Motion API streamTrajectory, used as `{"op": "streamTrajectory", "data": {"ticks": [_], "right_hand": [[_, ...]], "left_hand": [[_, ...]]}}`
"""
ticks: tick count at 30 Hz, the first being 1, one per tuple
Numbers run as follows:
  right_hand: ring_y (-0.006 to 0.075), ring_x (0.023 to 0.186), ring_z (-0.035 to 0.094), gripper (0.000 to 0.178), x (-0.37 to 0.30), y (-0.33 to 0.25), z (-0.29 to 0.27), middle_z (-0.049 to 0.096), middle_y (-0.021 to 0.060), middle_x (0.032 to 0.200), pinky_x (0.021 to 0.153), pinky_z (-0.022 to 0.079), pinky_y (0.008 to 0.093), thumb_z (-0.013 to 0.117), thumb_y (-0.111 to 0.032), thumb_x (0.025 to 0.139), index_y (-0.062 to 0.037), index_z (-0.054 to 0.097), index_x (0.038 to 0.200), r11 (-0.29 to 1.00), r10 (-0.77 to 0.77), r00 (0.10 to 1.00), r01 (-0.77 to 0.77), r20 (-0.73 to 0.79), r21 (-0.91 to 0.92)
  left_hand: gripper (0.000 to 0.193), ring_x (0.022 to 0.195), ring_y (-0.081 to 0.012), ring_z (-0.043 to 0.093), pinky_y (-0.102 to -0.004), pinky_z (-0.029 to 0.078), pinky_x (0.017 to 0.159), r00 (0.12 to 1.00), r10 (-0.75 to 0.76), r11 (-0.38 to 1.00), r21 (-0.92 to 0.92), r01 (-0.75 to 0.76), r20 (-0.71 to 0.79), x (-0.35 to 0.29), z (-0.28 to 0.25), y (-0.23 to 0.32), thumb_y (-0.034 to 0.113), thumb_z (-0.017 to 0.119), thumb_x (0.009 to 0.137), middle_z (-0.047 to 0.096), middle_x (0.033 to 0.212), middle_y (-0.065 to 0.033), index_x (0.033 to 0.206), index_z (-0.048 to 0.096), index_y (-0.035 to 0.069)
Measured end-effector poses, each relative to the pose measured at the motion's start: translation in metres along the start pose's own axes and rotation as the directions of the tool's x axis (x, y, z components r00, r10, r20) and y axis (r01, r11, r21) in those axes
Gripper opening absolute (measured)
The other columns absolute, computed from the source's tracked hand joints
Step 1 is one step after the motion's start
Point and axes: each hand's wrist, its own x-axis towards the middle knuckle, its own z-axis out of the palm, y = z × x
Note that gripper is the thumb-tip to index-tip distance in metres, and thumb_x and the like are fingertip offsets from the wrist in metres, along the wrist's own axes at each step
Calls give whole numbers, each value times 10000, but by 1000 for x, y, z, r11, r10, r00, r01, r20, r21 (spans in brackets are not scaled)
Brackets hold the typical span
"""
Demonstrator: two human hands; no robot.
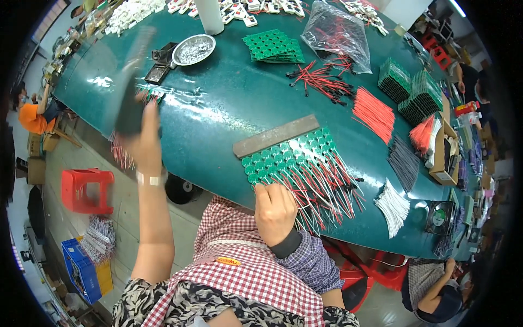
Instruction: The person solders red and black wires to circular LED circuit boards using a soldering iron and solder.
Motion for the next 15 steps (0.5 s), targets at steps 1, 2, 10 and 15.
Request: {"op": "streamTrajectory", "data": {"ticks": [1,2,10,15], "right_hand": [[281,721,596,196,0,-2,-1,567,104,788,638,482,396,736,29,775,-18,690,959,1000,-1,1000,1,12,3],[281,725,596,194,2,0,0,569,103,794,643,483,394,735,24,779,-21,691,962,1000,1,1000,-1,20,1],[256,764,603,214,5,0,-12,593,90,838,665,495,366,683,-4,789,-16,675,1002,998,5,1000,-7,29,67],[269,873,640,256,2,27,-92,644,106,975,725,543,362,646,31,755,-2,672,1008,978,45,999,-43,-7,203]], "left_hand": [[232,659,-93,568,-303,488,616,983,-134,970,218,104,125,29,6,-8,128,770,855,670,818,-33,996,672,-28],[223,589,-109,554,-313,466,547,964,-227,934,311,175,139,42,15,-19,100,781,824,657,771,-26,944,645,-30],[274,567,-89,535,-238,397,490,970,-220,937,-254,240,107,-12,21,5,-30,738,809,694,925,-72,1077,681,-47],[337,542,-101,490,-238,372,460,934,-237,875,-359,325,268,-42,18,26,-64,682,824,673,1039,-148,1152,606,-79]]}}
